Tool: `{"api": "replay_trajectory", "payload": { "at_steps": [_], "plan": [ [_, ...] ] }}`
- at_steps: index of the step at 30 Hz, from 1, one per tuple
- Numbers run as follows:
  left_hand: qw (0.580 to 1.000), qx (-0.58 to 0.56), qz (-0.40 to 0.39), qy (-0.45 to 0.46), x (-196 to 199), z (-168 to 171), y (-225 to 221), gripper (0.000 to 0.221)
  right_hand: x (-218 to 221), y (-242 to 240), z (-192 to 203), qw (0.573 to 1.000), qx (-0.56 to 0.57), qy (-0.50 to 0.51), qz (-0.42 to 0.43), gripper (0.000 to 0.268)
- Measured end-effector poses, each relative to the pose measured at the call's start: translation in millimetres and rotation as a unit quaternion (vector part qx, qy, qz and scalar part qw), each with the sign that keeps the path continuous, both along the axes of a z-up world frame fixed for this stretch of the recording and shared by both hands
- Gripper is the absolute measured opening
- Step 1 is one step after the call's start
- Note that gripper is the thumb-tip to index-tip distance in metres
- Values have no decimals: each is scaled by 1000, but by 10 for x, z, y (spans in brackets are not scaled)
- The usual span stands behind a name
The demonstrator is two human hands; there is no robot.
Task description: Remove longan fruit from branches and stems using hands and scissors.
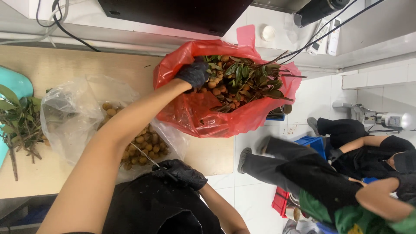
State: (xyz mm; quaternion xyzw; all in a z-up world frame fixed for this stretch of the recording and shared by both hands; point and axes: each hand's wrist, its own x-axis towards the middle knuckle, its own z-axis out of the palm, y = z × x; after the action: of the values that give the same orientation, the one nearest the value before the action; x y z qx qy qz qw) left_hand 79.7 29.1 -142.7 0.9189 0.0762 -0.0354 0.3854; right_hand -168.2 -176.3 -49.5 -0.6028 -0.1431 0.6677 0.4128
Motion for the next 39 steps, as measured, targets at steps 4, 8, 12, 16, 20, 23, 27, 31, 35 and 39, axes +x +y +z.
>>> {"api": "replay_trajectory", "payload": {
  "at_steps": [4,8,12,16,20,23,27,31,35,39],
  "plan": [
    [993,72,-75,-53,28,-686,-327,30,-53,-97,-239,997,16,63,-31,44],
    [970,159,-171,-63,-205,-93,-570,53,-37,-58,-148,995,29,86,-38,42],
    [992,-120,37,26,97,-1010,-862,38,-4,-16,-166,1000,6,17,7,39],
    [968,-208,48,131,236,-877,-762,58,-22,-53,-161,1000,24,4,10,39],
    [985,7,-158,72,-28,198,-338,29,-51,-74,-231,996,3,74,-41,39],
    [961,-128,-104,221,-163,929,-195,26,-19,-49,-133,994,-7,93,-50,39],
    [975,-173,-123,-72,182,46,-355,13,24,39,32,999,-6,35,-5,39],
    [978,-115,-155,-82,493,-651,-887,23,-5,-5,-243,1000,6,-14,19,39],
    [955,197,-217,32,866,-1632,-1659,19,-103,-137,-647,996,-60,-46,39,37],
    [926,303,-224,24,1095,-2255,-1961,15,-197,-310,-1119,995,-29,-99,17,34]
  ]
}}
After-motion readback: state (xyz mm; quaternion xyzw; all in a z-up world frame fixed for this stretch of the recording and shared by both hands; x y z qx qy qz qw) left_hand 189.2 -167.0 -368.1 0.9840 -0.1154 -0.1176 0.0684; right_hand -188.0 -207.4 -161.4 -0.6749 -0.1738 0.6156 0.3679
